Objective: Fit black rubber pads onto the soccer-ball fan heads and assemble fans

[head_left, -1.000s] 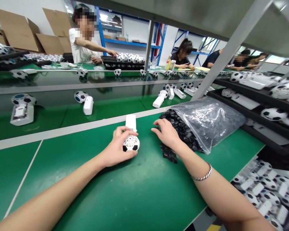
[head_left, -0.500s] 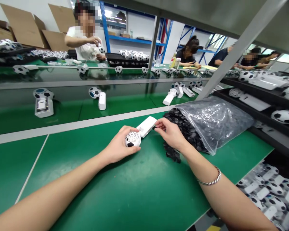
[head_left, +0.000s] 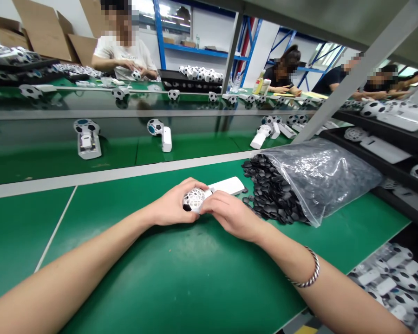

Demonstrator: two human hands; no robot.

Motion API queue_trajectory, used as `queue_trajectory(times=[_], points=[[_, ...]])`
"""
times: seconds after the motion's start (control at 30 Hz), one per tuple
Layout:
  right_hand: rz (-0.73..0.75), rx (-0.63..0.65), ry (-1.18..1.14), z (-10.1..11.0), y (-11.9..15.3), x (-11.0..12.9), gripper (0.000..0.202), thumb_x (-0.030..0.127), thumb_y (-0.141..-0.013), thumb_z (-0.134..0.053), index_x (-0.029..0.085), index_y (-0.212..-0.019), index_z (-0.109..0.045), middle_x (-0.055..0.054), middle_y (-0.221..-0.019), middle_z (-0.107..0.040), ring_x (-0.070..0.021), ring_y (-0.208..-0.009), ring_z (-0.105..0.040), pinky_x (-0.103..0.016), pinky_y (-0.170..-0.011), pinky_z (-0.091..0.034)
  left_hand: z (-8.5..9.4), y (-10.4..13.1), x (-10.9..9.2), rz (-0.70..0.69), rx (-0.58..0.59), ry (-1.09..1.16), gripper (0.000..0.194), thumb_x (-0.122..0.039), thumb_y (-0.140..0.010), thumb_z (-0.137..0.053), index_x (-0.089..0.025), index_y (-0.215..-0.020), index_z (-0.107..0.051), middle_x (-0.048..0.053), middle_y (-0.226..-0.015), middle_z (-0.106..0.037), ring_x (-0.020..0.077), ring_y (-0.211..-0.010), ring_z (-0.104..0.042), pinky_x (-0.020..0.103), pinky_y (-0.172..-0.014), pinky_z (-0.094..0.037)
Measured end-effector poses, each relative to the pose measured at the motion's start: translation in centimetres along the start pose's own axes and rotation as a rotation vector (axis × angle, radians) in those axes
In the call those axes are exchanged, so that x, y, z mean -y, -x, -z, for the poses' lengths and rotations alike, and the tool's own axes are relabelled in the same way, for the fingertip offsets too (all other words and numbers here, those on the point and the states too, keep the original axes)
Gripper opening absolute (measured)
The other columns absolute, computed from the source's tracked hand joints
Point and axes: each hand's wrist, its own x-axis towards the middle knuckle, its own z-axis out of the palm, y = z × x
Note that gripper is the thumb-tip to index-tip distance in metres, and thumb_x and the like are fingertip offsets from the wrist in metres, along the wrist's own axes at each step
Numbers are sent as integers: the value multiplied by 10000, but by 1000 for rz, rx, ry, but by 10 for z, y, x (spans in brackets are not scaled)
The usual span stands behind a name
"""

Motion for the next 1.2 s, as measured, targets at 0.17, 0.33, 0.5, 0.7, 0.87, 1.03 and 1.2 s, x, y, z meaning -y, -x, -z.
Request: queue_trajectory(times=[0.17, 0.33, 0.5, 0.7, 0.87, 1.03, 1.2], points=[[-24, -87, -48, -4, -2, 3, 217, 54, -838, -419, 167, -970, -549, -79, -975, -548, -152, -945, -504, -298, -825, -451, -5, 1, -2, -1, -43, -5, 501, -239, -618, -648, -233, -1095, -494, 22, -1072, -477, 203, -977, -496, 315, -841, -428], [-102, -150, -138, -7, -2, 5, 158, 94, -848, -453, 193, -928, -546, -42, -895, -583, -138, -881, -530, -289, -803, -452, -14, 0, -3, -20, -165, -19, 419, -226, -636, -644, -221, -1036, -520, 14, -1016, -508, 188, -955, -506, 319, -862, -408], [-203, -236, -147, -10, 0, 4, 157, 99, -818, -512, 194, -938, -546, -40, -907, -573, -141, -872, -527, -277, -772, -453, -14, 0, -3, -22, -167, -20, 403, -204, -643, -626, -215, -1031, -517, 13, -1002, -513, 177, -930, -515, 304, -829, -422], [-400, -178, -150, -10, 2, 1, 26, 195, -786, -594, 184, -805, -581, 0, -763, -592, -111, -691, -535, -231, -651, -440, -14, 1, -3, -17, -171, -36, 425, -215, -643, -626, -222, -1049, -503, 18, -1037, -510, 197, -972, -500, 335, -873, -401], [-395, -177, -120, -10, 3, 1, 36, 200, -807, -565, 189, -793, -595, -3, -804, -620, -124, -764, -558, -245, -700, -429, -14, 1, -5, 31, -166, 2, 447, -231, -639, -635, -227, -1063, -494, 22, -1051, -511, 208, -972, -501, 341, -863, -403], [-475, -196, -73, -11, 1, -6, 96, 268, -758, -630, 188, -726, -587, 15, -732, -614, -117, -682, -549, -238, -628, -411, -16, 0, -7, 64, -204, 26, 405, -184, -624, -626, -207, -1012, -513, 16, -986, -502, 189, -912, -505, 318, -821, -410], [-475, -207, -63, -10, 0, -10, 174, 326, -744, -640, 182, -693, -556, 16, -673, -581, -117, -627, -524, -235, -583, -406, -21, -1, -4, 65, -258, 113, 399, -148, -577, -636, -197, -959, -534, 10, -930, -504, 182, -853, -508, 308, -768, -420]])
